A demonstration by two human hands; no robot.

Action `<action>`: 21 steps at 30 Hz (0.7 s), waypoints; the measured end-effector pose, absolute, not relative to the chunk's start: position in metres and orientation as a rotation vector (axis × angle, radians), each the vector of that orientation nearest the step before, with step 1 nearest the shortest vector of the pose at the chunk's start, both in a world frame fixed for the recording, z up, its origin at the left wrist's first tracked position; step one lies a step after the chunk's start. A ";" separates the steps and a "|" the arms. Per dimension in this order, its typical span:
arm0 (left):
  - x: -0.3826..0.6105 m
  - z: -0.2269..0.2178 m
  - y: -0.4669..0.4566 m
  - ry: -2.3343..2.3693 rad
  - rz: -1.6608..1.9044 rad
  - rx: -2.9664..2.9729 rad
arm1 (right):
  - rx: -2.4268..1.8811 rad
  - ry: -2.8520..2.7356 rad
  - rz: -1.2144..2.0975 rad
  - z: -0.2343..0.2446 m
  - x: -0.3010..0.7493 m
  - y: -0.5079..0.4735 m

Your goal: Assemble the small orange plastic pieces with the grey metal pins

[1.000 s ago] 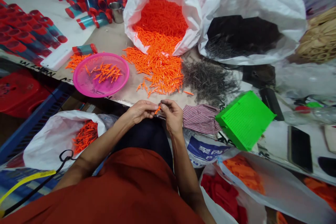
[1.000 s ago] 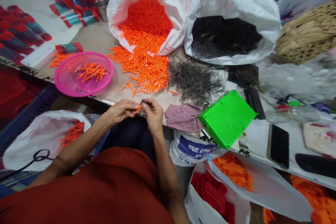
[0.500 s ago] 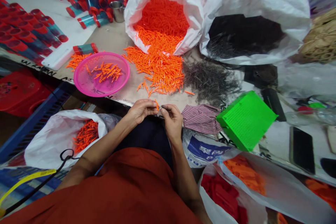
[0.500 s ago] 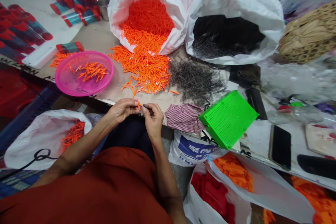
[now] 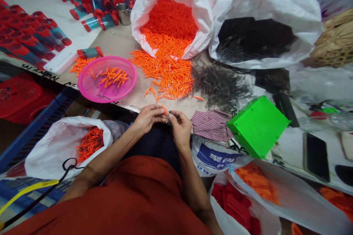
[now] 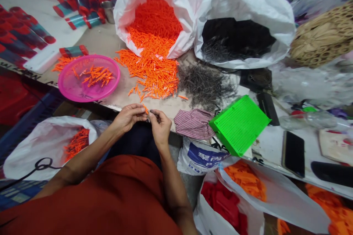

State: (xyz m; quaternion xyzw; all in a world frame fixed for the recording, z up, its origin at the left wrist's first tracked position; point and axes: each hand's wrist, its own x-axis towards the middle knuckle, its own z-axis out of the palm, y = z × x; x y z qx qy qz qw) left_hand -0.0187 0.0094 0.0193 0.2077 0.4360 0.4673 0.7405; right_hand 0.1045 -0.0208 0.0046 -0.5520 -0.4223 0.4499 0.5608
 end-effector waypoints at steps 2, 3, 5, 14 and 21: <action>-0.018 0.019 0.009 0.958 1.041 0.459 | -1.299 -0.963 1.088 0.006 0.103 -0.021; -0.018 0.019 0.009 0.959 1.046 0.458 | -1.300 -0.954 1.099 0.006 0.102 -0.021; -0.017 0.020 0.009 0.957 1.052 0.455 | -1.306 -0.949 1.115 0.008 0.101 -0.021; -0.017 0.018 0.008 0.963 1.086 0.465 | -1.361 -0.964 1.102 0.014 0.100 -0.021; -0.016 0.019 0.007 0.978 1.104 0.488 | -1.371 -0.983 1.094 0.016 0.098 -0.021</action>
